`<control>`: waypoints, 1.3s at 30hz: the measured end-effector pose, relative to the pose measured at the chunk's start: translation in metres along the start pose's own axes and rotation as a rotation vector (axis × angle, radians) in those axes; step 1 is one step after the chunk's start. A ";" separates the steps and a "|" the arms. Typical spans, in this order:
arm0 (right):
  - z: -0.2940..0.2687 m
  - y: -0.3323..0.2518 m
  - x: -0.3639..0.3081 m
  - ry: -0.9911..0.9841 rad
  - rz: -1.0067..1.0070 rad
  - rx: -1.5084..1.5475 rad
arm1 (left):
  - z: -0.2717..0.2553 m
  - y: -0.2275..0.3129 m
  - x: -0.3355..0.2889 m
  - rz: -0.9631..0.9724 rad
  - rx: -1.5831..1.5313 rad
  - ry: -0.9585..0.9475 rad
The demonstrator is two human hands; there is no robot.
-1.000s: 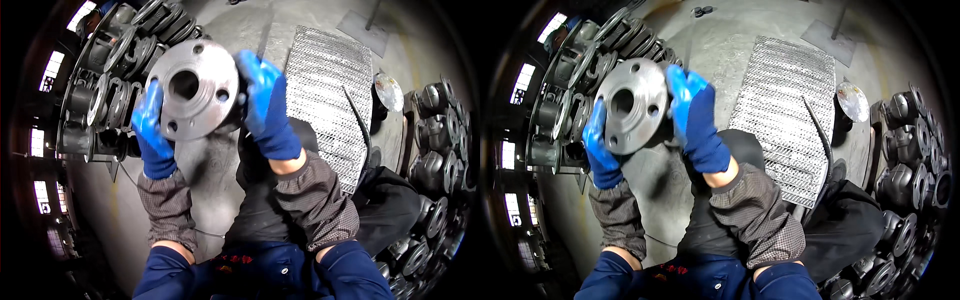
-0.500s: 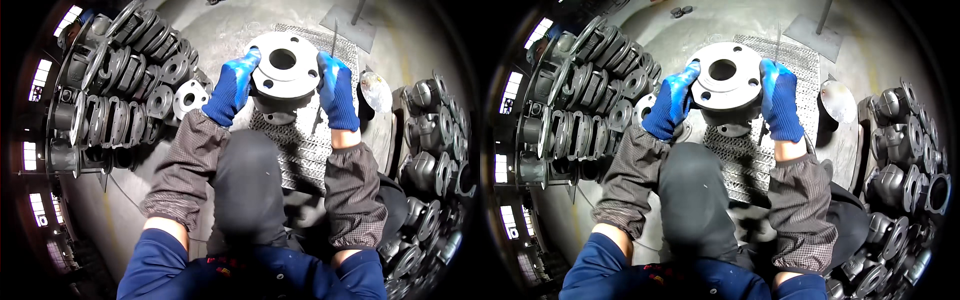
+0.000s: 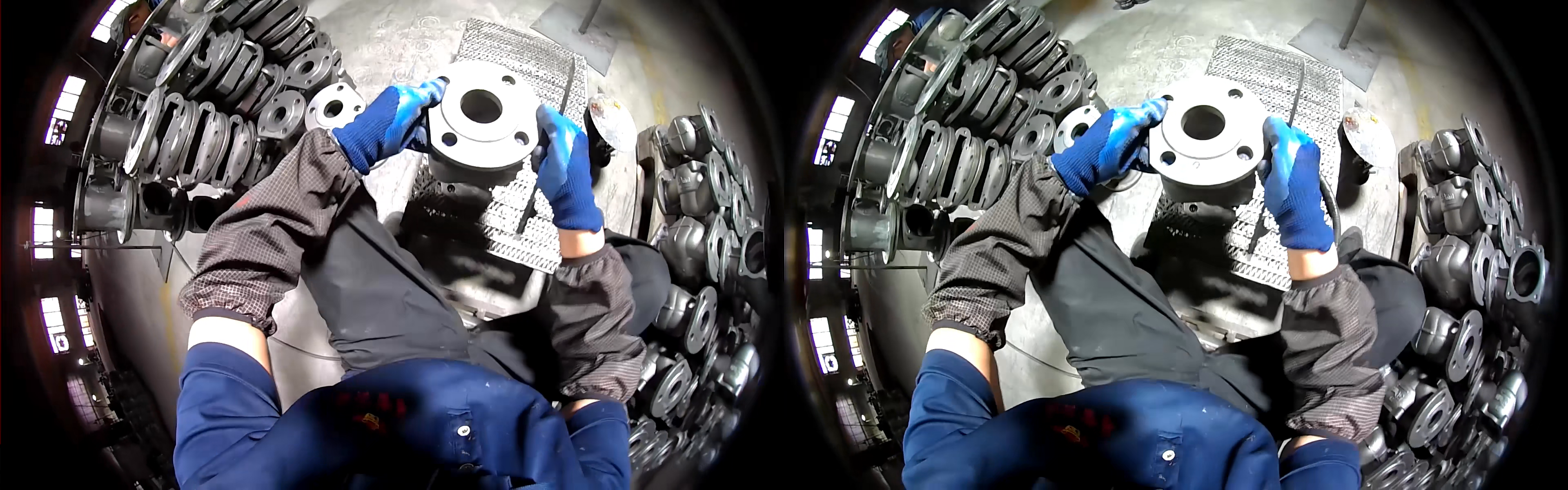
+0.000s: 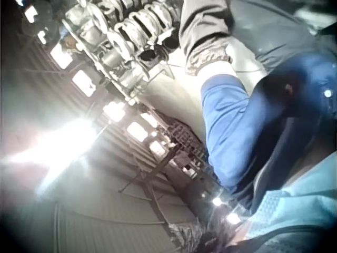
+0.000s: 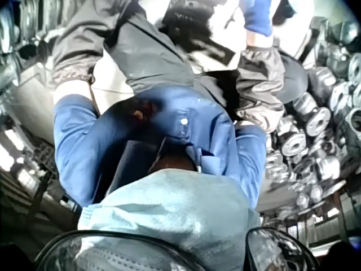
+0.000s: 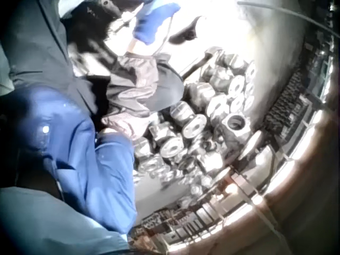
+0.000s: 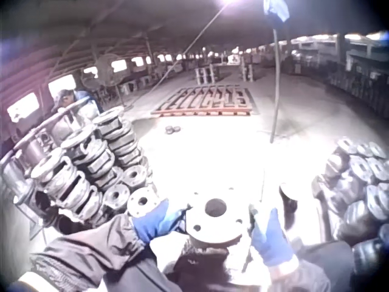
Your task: The person uses a file to smooth the interior surface of a metal casting and then picks up another metal casting from a pile.
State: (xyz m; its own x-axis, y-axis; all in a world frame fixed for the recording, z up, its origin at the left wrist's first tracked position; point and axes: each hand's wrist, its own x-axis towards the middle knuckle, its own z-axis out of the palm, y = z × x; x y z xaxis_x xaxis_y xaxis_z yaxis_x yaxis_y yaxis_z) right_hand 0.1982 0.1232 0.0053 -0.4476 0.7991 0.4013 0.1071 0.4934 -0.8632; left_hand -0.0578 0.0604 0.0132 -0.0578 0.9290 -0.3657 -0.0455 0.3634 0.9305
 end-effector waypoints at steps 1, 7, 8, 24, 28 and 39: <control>-0.004 -0.001 0.000 -0.050 0.143 0.081 | 0.000 -0.002 -0.002 0.010 -0.011 0.001; -0.033 -0.009 0.013 -0.238 0.409 0.127 | -0.002 -0.016 0.008 0.069 -0.103 0.030; -0.039 -0.007 0.015 -0.225 0.426 0.159 | -0.004 -0.016 0.011 0.089 -0.109 0.046; -0.077 0.030 -0.021 -0.319 -0.075 -0.315 | 0.064 0.026 -0.011 0.149 0.488 -0.014; -0.101 0.025 -0.035 -0.402 0.002 -0.312 | 0.102 0.003 -0.025 0.385 0.082 0.010; -0.129 0.042 -0.074 -0.348 0.049 -0.390 | 0.138 0.008 -0.045 0.528 0.379 -0.087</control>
State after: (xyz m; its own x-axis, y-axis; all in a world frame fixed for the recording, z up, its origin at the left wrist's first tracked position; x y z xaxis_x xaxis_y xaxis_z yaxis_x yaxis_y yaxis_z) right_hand 0.3508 0.1290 -0.0212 -0.6949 0.6959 0.1810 0.4280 0.6026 -0.6736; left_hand 0.0821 0.0313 0.0403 0.1052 0.9858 0.1310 0.3225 -0.1584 0.9332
